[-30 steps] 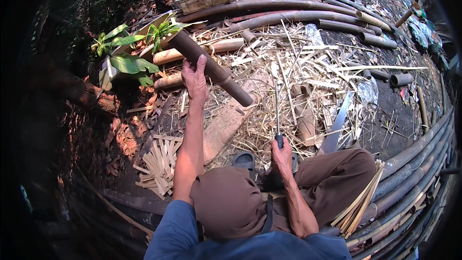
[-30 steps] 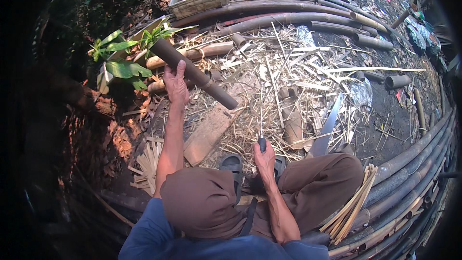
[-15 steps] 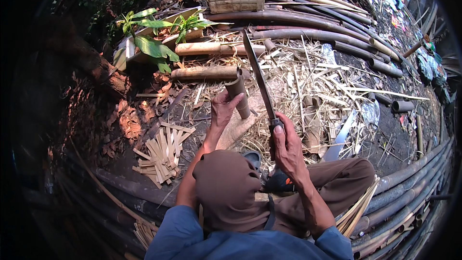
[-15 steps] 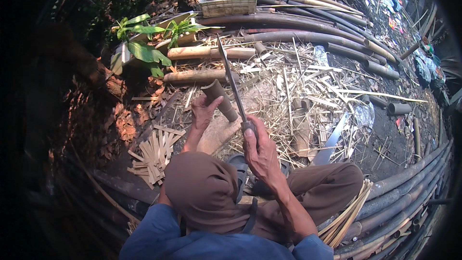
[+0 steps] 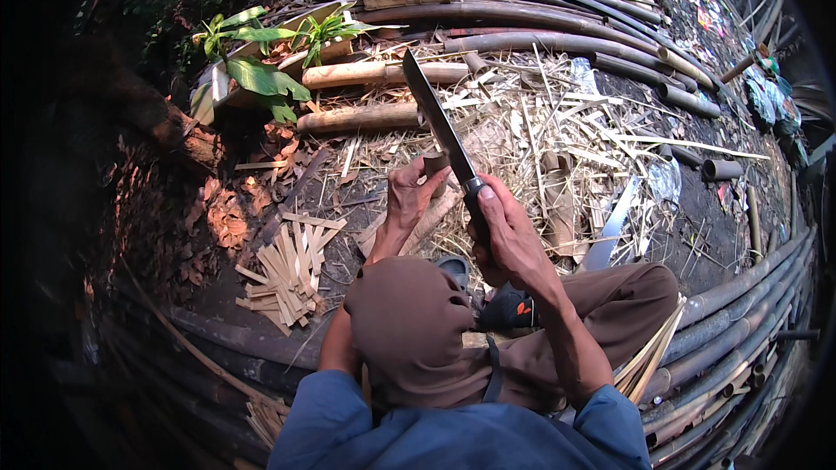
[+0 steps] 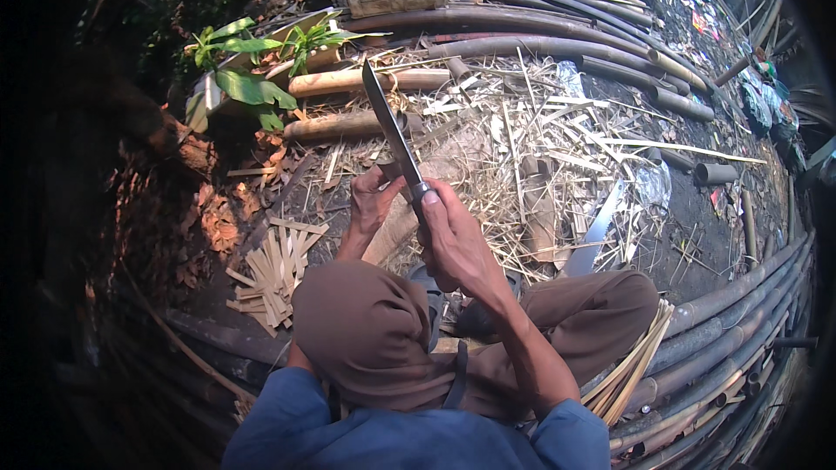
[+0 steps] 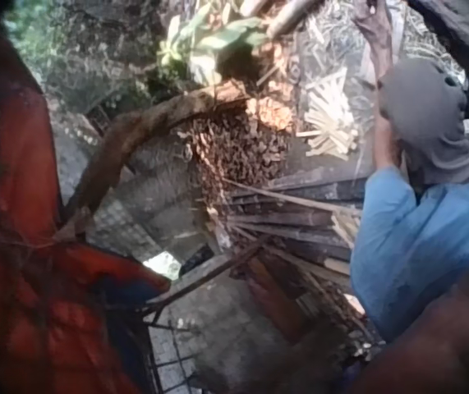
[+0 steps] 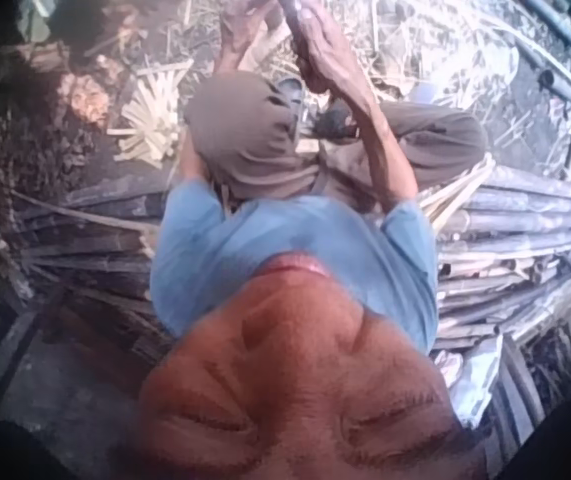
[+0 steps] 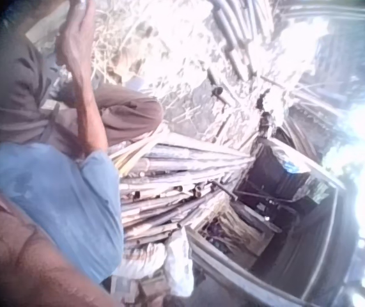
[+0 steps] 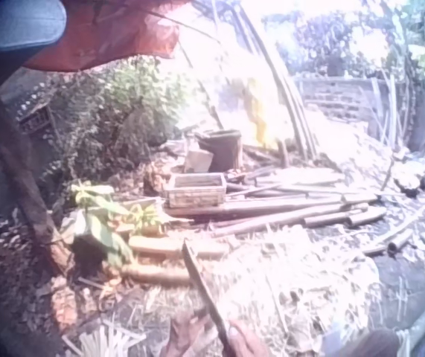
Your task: The person sits on the ground and uses a machete to split bamboo strips into thinner pieces. They repeatedly pick up bamboo strips, position them on a wooden block, and strike them with the machete to create smaller slivers.
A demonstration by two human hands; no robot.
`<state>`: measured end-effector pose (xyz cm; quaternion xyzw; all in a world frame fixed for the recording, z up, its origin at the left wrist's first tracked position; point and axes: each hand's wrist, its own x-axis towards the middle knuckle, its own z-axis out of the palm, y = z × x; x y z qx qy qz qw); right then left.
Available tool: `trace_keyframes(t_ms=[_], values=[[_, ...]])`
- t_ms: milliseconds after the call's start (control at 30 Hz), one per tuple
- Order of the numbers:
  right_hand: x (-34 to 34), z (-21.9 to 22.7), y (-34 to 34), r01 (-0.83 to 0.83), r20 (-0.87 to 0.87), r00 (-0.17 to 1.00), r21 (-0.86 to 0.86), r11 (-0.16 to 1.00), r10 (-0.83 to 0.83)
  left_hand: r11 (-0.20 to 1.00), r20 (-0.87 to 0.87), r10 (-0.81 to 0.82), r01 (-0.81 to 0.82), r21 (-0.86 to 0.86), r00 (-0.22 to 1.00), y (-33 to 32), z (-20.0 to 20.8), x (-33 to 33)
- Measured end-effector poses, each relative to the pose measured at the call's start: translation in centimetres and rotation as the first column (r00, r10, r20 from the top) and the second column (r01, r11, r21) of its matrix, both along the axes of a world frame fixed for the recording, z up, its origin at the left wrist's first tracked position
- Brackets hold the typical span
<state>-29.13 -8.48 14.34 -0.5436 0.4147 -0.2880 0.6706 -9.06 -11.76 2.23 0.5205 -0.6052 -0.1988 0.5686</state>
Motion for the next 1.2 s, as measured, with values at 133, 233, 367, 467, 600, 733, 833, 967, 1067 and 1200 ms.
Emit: trace_keyframes(t_ms=[133,233,367,467,600,733,833,967,1067,1200], values=[[1.4,-1.2,2.0,0.059,0.082,0.995,-0.035,0.998,-0.056,0.995,0.182,0.087,-0.077,-0.062,0.979,0.6,0.3,-0.2],[0.8,-1.7,1.7,0.023,-0.166,0.982,-0.389,0.921,-0.094,0.995,-0.032,-0.044,0.047,0.088,0.999,0.5,0.2,-0.1],[-0.1,-0.3,0.5,-0.007,-0.215,0.972,-0.417,0.909,-0.091,0.991,-0.139,-0.088,0.101,0.089,0.986,-0.2,0.5,-0.1],[0.6,-1.3,0.9,0.020,-0.172,0.976,-0.544,0.839,-0.134,0.992,-0.035,-0.049,0.052,0.115,0.998,-0.3,1.2,0.1],[0.6,-3.2,0.1,0.065,-0.174,0.967,-0.533,0.843,-0.185,0.983,0.179,0.043,-0.074,0.167,0.983,-0.4,2.5,-0.5],[0.8,-1.3,-0.5,0.107,-0.097,0.975,-0.585,0.804,-0.201,0.993,0.167,0.114,-0.117,0.005,0.979,-0.4,5.9,-0.9],[0.4,2.5,-0.2,0.045,-0.157,0.975,-0.548,0.835,-0.155,0.985,0.273,0.022,-0.067,0.160,0.962,1.1,10.7,-0.5],[0.1,-6.3,-3.8,-0.095,-0.390,0.914,-0.479,0.873,-0.114,0.972,0.348,0.025,-0.105,0.212,0.937,0.0,5.8,2.6],[-0.3,-5.7,-4.3,-0.090,-0.350,0.934,-0.423,0.902,-0.071,0.992,0.322,0.081,-0.107,0.065,0.943,-0.8,7.5,1.4],[-1.0,-5.2,-5.6,-0.170,-0.275,0.951,-0.068,0.983,0.145,0.997,0.537,-0.075,0.067,0.034,0.840,-3.5,9.9,-1.1]])
